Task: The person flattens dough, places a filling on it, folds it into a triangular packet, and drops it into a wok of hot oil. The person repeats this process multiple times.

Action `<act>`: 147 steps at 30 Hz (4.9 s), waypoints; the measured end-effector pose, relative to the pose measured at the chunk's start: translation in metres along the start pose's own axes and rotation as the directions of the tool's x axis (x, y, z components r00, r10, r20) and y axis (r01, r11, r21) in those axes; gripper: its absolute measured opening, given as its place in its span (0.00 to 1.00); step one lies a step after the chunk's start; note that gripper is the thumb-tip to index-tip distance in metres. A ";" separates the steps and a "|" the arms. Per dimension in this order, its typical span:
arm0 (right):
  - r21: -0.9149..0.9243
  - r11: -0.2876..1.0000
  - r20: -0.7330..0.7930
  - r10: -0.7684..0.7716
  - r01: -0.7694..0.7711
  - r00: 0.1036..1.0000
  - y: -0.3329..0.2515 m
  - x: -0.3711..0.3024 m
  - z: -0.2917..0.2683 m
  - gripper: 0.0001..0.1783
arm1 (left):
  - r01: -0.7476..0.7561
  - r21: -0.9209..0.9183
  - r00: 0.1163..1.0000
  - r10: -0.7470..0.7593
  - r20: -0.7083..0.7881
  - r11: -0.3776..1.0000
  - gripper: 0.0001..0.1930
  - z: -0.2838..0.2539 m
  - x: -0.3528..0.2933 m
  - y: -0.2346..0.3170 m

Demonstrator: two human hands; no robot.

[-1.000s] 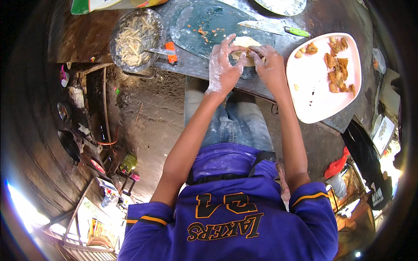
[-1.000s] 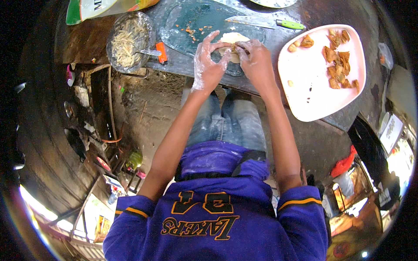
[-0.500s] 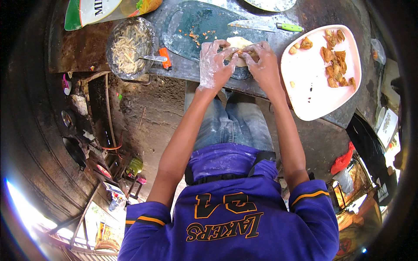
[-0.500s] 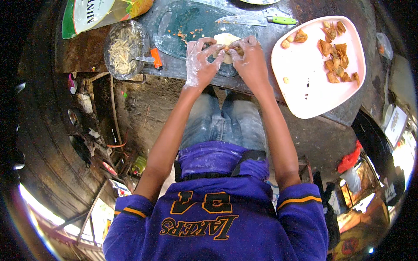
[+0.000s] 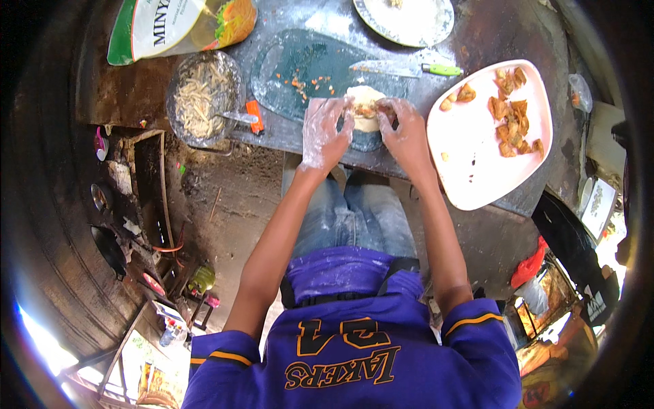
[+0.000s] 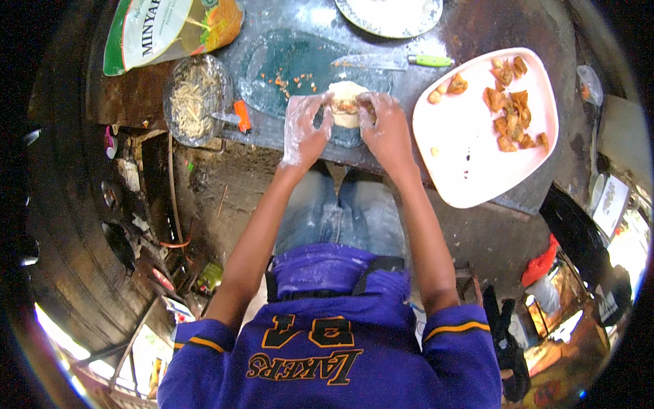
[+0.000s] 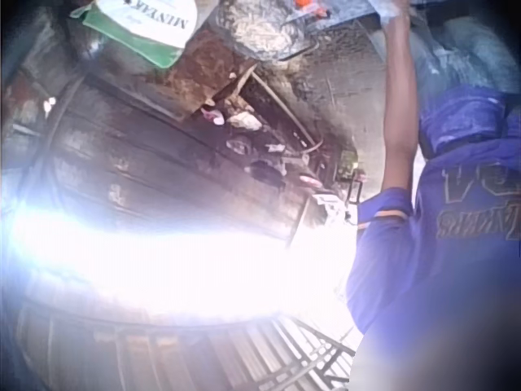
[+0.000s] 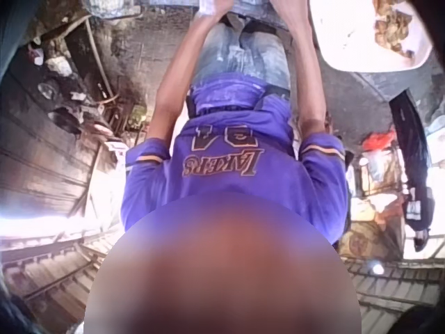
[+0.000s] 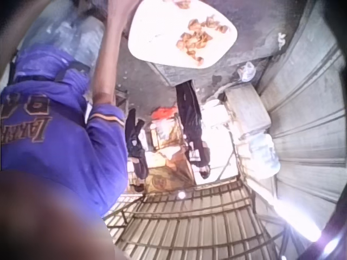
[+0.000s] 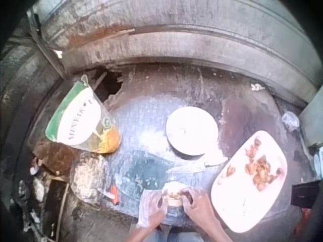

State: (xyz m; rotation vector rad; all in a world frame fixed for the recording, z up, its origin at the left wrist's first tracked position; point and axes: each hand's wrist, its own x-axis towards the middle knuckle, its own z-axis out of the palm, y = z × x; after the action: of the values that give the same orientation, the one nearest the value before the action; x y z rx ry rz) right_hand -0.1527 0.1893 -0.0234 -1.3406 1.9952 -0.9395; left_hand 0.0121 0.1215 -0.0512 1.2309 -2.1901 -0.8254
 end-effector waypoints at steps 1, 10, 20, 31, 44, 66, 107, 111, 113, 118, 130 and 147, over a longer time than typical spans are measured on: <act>-0.012 1.000 0.001 -0.006 0.006 1.000 -0.001 0.002 -0.001 0.09 | -0.018 0.006 1.000 0.018 0.011 1.000 0.13 -0.001 0.001 0.000; -0.119 0.993 0.102 0.029 -0.017 0.994 -0.002 0.006 -0.007 0.09 | -0.104 -0.009 0.993 0.105 0.051 0.995 0.13 -0.005 -0.004 -0.001; -0.144 0.983 0.187 -0.086 0.114 0.979 0.020 0.037 0.000 0.17 | -0.148 -0.123 0.984 0.158 0.081 0.981 0.17 -0.005 0.007 -0.013; -0.283 0.954 0.261 -0.019 0.096 0.965 0.007 0.041 0.001 0.18 | 0.017 -0.112 0.978 0.007 0.207 0.994 0.34 -0.008 0.011 -0.015; -0.074 0.996 0.317 -0.014 0.039 0.948 0.017 0.046 0.002 0.24 | -0.050 -0.134 0.986 0.070 0.153 0.990 0.37 -0.009 0.019 -0.015; -0.026 0.973 0.353 -0.207 0.230 0.913 0.016 0.030 -0.020 0.13 | -0.099 -0.158 0.881 0.160 0.445 0.982 0.20 -0.022 0.045 -0.014; -0.331 0.792 0.212 -0.467 0.513 0.858 0.046 -0.038 -0.010 0.22 | -0.464 -0.159 0.783 0.487 0.386 0.872 0.25 -0.017 -0.001 -0.038; -0.286 0.890 0.019 -0.366 0.356 0.930 0.033 -0.055 0.010 0.30 | -0.439 -0.139 0.806 0.457 0.377 0.888 0.24 -0.013 -0.001 -0.034; -0.342 0.913 0.088 -0.206 0.224 0.975 0.027 -0.063 0.019 0.33 | -0.432 -0.116 0.814 0.442 0.376 0.895 0.22 -0.010 -0.001 -0.033; -0.511 0.860 0.161 0.116 -0.018 0.980 0.005 -0.073 0.038 0.40 | -0.532 -0.049 0.765 0.504 0.400 0.845 0.22 -0.007 0.002 -0.034; -0.470 0.828 -0.071 0.309 -0.305 0.948 -0.026 -0.057 0.063 0.48 | -0.491 -0.151 0.706 0.494 0.508 0.858 0.25 -0.013 0.009 -0.037; -0.378 0.813 -0.345 0.320 -0.442 0.882 -0.027 -0.058 0.068 0.37 | -0.459 -0.174 0.700 0.476 0.532 0.871 0.20 -0.016 0.015 -0.030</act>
State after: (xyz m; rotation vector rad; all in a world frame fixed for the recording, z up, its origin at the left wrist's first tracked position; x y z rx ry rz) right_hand -0.0660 0.2195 -0.0392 -0.9860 2.6869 -0.4988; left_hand 0.0329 0.0918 -0.0598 0.3612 -2.7662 -1.0793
